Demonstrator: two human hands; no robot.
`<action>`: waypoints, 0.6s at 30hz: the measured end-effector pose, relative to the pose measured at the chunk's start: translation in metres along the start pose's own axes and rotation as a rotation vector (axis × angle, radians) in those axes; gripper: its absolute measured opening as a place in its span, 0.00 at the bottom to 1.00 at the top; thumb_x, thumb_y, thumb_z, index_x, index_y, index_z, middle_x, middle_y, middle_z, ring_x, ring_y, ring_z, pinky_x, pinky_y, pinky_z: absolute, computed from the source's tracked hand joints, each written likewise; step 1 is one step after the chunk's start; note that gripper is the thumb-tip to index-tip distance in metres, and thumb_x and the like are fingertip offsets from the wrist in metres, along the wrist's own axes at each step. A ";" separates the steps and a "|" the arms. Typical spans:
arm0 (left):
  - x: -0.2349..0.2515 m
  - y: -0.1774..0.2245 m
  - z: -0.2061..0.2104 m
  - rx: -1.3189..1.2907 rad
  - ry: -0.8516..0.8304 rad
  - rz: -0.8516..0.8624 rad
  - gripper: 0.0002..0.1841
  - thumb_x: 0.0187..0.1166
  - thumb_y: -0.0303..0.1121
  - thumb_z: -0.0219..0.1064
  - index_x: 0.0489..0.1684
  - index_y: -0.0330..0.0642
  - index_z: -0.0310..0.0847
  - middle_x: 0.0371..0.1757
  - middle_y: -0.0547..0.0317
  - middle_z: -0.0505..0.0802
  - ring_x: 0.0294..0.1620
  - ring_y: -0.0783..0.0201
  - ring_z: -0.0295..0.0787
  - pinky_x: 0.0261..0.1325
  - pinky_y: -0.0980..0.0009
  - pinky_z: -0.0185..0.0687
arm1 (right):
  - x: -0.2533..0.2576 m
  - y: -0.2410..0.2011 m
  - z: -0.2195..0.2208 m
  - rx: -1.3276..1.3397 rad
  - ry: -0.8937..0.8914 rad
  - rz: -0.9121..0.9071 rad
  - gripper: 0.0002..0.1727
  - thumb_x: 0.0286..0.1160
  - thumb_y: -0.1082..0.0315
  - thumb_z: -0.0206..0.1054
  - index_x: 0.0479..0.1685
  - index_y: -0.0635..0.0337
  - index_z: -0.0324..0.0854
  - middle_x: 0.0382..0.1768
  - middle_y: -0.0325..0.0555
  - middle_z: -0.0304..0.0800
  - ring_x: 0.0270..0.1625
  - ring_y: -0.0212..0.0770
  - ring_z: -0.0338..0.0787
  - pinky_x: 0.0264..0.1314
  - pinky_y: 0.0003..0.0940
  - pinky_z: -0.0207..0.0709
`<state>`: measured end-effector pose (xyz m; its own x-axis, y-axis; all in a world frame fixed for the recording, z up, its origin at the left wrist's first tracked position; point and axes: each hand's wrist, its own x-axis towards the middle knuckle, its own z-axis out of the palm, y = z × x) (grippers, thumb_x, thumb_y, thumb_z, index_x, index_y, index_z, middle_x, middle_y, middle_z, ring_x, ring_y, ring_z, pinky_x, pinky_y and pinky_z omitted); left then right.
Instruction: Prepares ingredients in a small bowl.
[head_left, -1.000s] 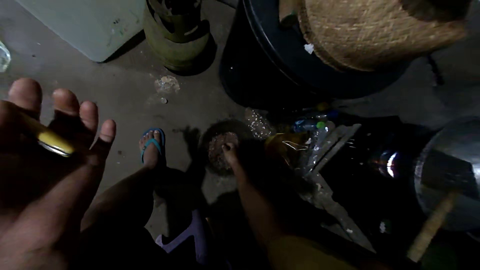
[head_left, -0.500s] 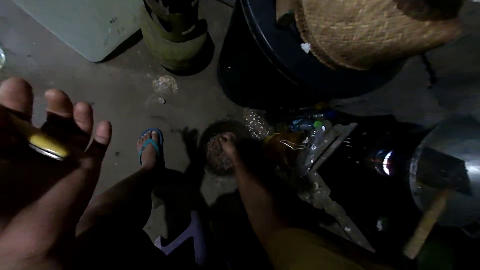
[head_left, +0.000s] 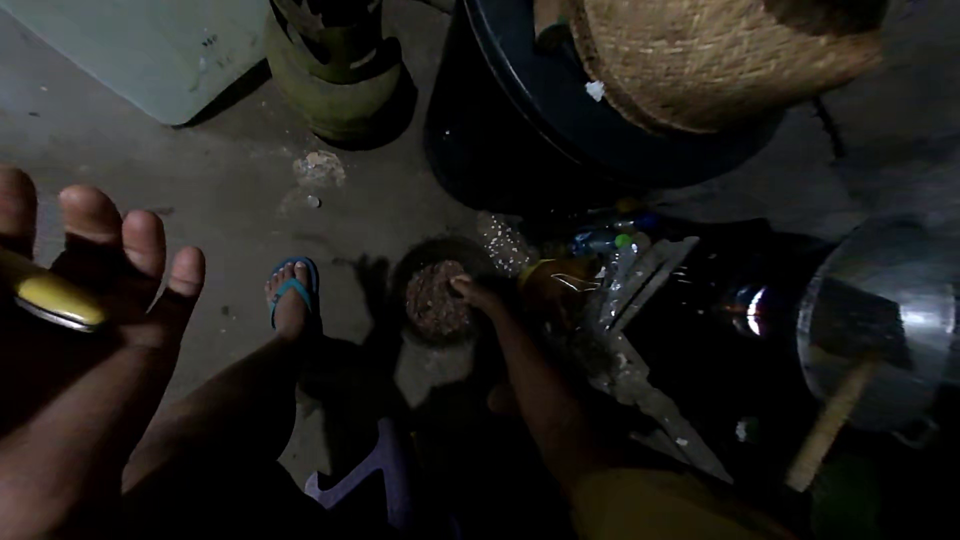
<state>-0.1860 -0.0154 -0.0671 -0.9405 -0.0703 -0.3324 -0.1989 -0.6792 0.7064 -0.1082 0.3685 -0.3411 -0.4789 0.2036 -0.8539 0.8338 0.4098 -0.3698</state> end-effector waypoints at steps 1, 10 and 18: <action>-0.001 0.001 0.001 0.016 0.001 -0.001 0.21 0.97 0.39 0.37 0.64 0.44 0.79 0.54 0.55 0.95 0.56 0.57 0.95 0.60 0.59 0.92 | -0.008 0.007 0.001 0.048 0.089 -0.001 0.26 0.95 0.58 0.53 0.81 0.67 0.70 0.78 0.67 0.75 0.80 0.60 0.77 0.82 0.56 0.68; -0.004 -0.006 0.009 0.107 0.012 0.001 0.21 0.97 0.38 0.35 0.70 0.44 0.73 0.56 0.55 0.93 0.57 0.57 0.94 0.60 0.60 0.92 | -0.012 -0.016 0.089 -0.324 0.180 0.193 0.30 0.95 0.47 0.47 0.90 0.48 0.63 0.71 0.56 0.86 0.74 0.57 0.85 0.77 0.57 0.75; -0.001 -0.008 0.007 -0.035 -0.062 0.015 0.22 0.97 0.39 0.36 0.70 0.41 0.76 0.59 0.48 0.92 0.59 0.51 0.93 0.60 0.56 0.92 | -0.045 0.008 0.107 -0.480 0.102 -0.025 0.29 0.92 0.42 0.47 0.89 0.34 0.66 0.71 0.48 0.88 0.70 0.53 0.89 0.73 0.59 0.79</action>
<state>-0.1851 -0.0048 -0.0685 -0.9587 -0.0357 -0.2820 -0.1762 -0.7039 0.6881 -0.0506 0.2677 -0.3446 -0.5415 0.2646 -0.7980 0.6125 0.7743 -0.1589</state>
